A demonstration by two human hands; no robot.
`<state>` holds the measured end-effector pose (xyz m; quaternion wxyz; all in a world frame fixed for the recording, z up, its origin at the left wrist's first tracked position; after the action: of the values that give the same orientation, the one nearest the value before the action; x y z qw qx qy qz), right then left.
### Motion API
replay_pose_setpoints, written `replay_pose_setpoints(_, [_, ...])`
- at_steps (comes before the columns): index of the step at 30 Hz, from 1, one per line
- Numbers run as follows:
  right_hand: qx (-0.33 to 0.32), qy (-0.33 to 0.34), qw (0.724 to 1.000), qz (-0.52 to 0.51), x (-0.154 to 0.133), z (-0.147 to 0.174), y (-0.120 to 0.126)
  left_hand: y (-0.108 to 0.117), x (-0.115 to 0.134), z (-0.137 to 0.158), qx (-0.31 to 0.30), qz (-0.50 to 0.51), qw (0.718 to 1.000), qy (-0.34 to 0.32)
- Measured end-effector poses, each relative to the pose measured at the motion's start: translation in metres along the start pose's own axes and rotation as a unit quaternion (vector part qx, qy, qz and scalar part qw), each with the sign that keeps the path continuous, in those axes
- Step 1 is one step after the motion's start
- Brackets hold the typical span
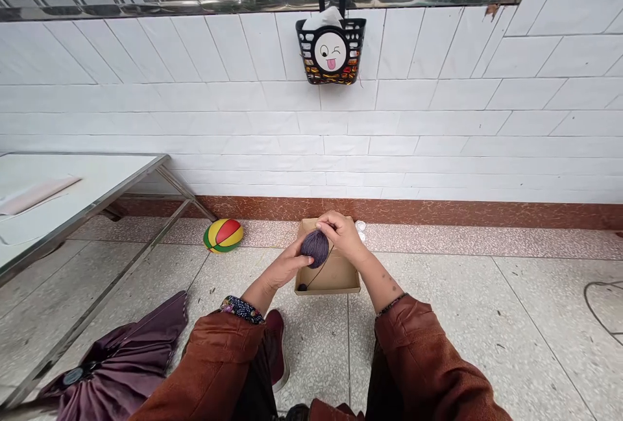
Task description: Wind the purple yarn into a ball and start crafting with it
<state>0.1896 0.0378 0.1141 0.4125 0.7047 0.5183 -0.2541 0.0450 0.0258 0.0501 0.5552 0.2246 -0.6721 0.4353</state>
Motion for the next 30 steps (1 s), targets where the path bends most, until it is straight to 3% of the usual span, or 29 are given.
replay_pose_setpoints(5, [0.043,-0.035,0.998,0.033,0.025,0.005,0.002,-0.007,-0.006,0.005,-0.012,0.114,0.993,0.041])
replay_pose_setpoints(13, [-0.003,-0.068,0.997,0.038,0.045,0.019,-0.016,-0.013,-0.003,0.009,-0.012,0.247,0.967,0.069])
replay_pose_setpoints(22, [-0.057,-0.053,0.994,0.072,0.041,0.028,-0.023,0.000,0.010,0.005,0.088,0.250,0.964,0.027])
replay_pose_setpoints(26, [-0.084,-0.028,0.993,0.079,0.035,0.032,-0.027,0.015,0.011,0.001,0.143,0.246,0.958,-0.021])
replay_pose_setpoints(30, [-0.125,-0.011,0.989,0.076,0.019,0.037,-0.032,0.034,0.001,-0.001,0.210,0.219,0.953,-0.022])
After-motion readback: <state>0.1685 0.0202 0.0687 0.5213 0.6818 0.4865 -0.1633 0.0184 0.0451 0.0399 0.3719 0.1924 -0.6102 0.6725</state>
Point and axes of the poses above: each hand's wrist, its own z-axis away from the middle knuckle, its own y-axis out of the back of the hand, x = y × z, the point moved 7 cm from there along -z, towards the middle knuckle, and after that the axes turned 2 degrees about x, right-handed, at the moved point
